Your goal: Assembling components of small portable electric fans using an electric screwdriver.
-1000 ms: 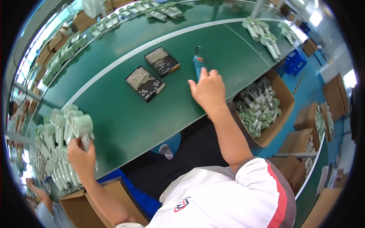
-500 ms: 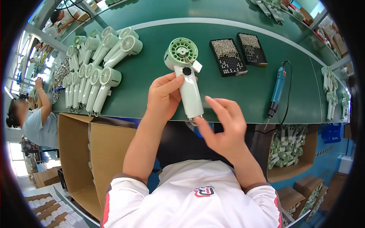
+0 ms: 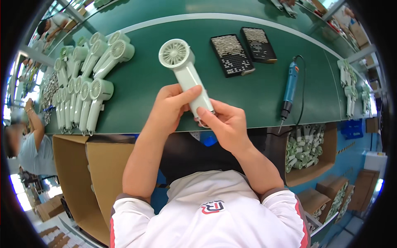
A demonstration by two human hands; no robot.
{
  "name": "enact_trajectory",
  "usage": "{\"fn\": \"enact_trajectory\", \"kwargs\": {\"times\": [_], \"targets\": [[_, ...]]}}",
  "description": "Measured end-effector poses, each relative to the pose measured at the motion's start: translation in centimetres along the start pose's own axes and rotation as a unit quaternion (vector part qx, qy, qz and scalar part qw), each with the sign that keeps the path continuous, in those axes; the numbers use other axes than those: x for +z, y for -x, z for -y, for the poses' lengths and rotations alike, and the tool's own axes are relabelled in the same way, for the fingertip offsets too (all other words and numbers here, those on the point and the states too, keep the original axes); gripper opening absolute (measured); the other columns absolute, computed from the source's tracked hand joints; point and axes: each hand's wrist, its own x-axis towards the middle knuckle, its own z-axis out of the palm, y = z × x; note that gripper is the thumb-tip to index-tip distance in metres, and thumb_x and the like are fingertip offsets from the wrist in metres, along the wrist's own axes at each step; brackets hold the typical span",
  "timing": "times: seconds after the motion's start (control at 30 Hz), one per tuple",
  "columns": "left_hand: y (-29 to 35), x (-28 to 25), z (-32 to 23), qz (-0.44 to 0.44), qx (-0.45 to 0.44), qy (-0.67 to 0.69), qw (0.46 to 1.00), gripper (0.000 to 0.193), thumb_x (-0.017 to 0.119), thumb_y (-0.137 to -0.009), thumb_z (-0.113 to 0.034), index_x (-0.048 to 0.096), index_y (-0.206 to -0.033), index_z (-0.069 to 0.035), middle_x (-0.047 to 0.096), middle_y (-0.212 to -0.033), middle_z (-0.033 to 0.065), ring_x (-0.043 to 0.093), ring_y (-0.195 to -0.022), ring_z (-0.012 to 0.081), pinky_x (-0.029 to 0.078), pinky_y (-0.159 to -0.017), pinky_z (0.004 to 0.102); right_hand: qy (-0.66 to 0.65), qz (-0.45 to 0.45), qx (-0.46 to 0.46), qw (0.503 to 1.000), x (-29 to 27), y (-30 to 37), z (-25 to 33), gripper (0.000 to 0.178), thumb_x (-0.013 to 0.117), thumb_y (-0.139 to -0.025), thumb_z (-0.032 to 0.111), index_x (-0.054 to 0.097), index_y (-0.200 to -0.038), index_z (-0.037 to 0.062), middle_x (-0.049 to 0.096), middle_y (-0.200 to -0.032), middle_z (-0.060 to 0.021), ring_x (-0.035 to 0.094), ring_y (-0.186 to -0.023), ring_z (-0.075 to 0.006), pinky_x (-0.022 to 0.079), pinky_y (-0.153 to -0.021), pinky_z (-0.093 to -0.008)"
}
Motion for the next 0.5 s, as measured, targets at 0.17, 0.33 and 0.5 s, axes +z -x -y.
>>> {"fn": "enact_trajectory", "kwargs": {"times": [0.17, 0.33, 0.5], "targets": [[-2.2, -0.6, -0.6, -0.058, -0.013, -0.005, 0.998, 0.047, 0.072, -0.097, -0.03, 0.065, -0.113, 0.014, 0.072, -0.102, 0.02, 0.074, -0.09, 0.0253, 0.06, -0.078, 0.0367, 0.371, -0.101, -0.145, 0.911, -2.6, -0.6, 4.9, 0.028, 0.073, -0.098, 0.018, 0.073, -0.116, -0.0039, 0.069, -0.095, -0.0079, 0.062, -0.081, -0.0101, 0.05, -0.071, -0.026], [-6.2, -2.4, -2.3, -0.007, -0.047, -0.036, 0.998, 0.051, 0.071, -0.099, -0.027, 0.058, -0.119, 0.018, 0.071, -0.105, 0.0241, 0.075, -0.088, 0.0301, 0.065, -0.074, 0.0423, 0.764, -0.381, -0.044, 0.52, -12.4, -2.1, 8.2, 0.051, 0.065, -0.098, 0.047, 0.075, -0.103, -0.0026, 0.07, -0.091, -0.0235, 0.07, -0.087, -0.0389, 0.056, -0.075, -0.0484], [-9.1, -2.4, -4.0, 0.014, -0.066, -0.102, 0.992, 0.049, 0.074, -0.097, -0.023, 0.058, -0.118, 0.018, 0.071, -0.104, 0.0243, 0.075, -0.087, 0.0301, 0.065, -0.074, 0.0407, 0.774, -0.375, 0.044, 0.509, -16.3, -2.7, 7.9, 0.063, 0.066, -0.094, 0.054, 0.073, -0.091, -0.0085, 0.072, -0.084, -0.0289, 0.072, -0.084, -0.0428, 0.057, -0.076, -0.05]]}}
